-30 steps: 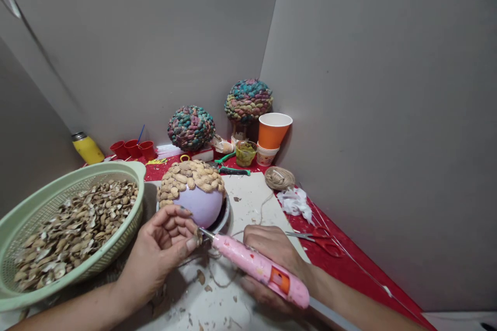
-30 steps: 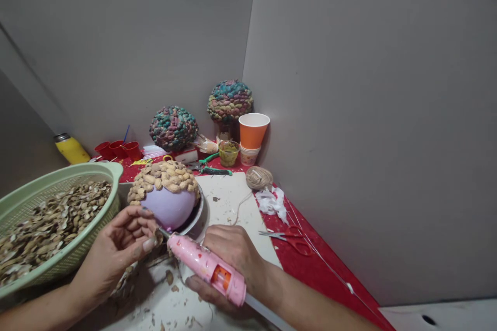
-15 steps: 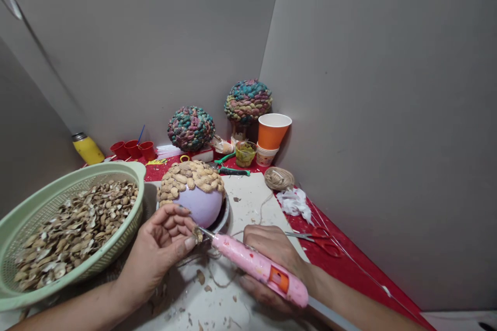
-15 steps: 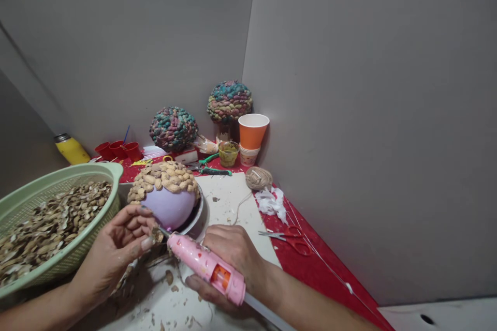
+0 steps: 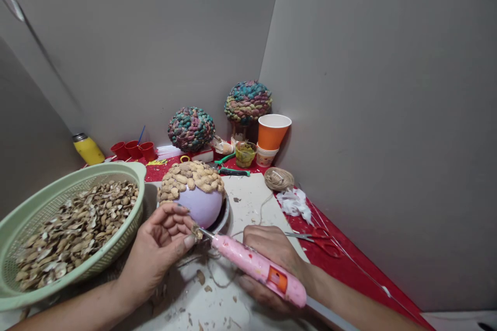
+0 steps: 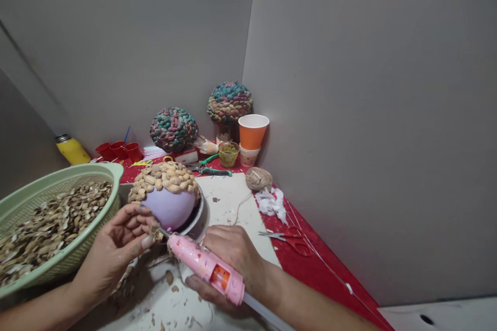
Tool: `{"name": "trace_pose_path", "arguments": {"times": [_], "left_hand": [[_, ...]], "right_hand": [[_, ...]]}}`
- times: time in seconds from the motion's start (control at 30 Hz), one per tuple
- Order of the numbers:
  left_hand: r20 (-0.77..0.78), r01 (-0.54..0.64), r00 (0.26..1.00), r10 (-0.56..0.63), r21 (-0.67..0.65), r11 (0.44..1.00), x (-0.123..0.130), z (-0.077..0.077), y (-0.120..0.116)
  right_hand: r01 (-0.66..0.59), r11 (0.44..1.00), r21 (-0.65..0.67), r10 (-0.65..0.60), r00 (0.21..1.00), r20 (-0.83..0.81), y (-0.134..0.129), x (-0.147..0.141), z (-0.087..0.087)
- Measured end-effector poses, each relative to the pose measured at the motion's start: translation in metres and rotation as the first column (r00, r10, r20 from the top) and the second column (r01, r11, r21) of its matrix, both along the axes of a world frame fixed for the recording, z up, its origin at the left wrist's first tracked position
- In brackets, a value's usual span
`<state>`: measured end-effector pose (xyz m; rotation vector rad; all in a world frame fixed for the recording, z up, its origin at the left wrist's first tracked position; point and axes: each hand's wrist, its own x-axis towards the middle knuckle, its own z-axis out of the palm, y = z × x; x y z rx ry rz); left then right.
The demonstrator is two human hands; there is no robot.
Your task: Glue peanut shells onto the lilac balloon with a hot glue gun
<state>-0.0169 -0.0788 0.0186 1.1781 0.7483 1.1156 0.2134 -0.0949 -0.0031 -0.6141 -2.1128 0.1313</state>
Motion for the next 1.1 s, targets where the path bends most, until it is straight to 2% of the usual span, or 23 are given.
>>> {"name": "trace_pose_path", "arguments": {"times": [0.3,1.1], "left_hand": [[-0.018,-0.043,0.999,0.043,0.015,0.999,-0.0014,-0.0038,0.0016],[0.011,-0.077,0.997,0.077,0.000,0.997,0.0001,0.0007,0.0004]], "right_hand": [[0.022,1.000,-0.019,-0.022,1.000,0.019,-0.0020,0.0006,0.0006],[0.045,0.999,-0.012,-0.044,0.998,0.048,-0.0017,0.0025,-0.0014]]}}
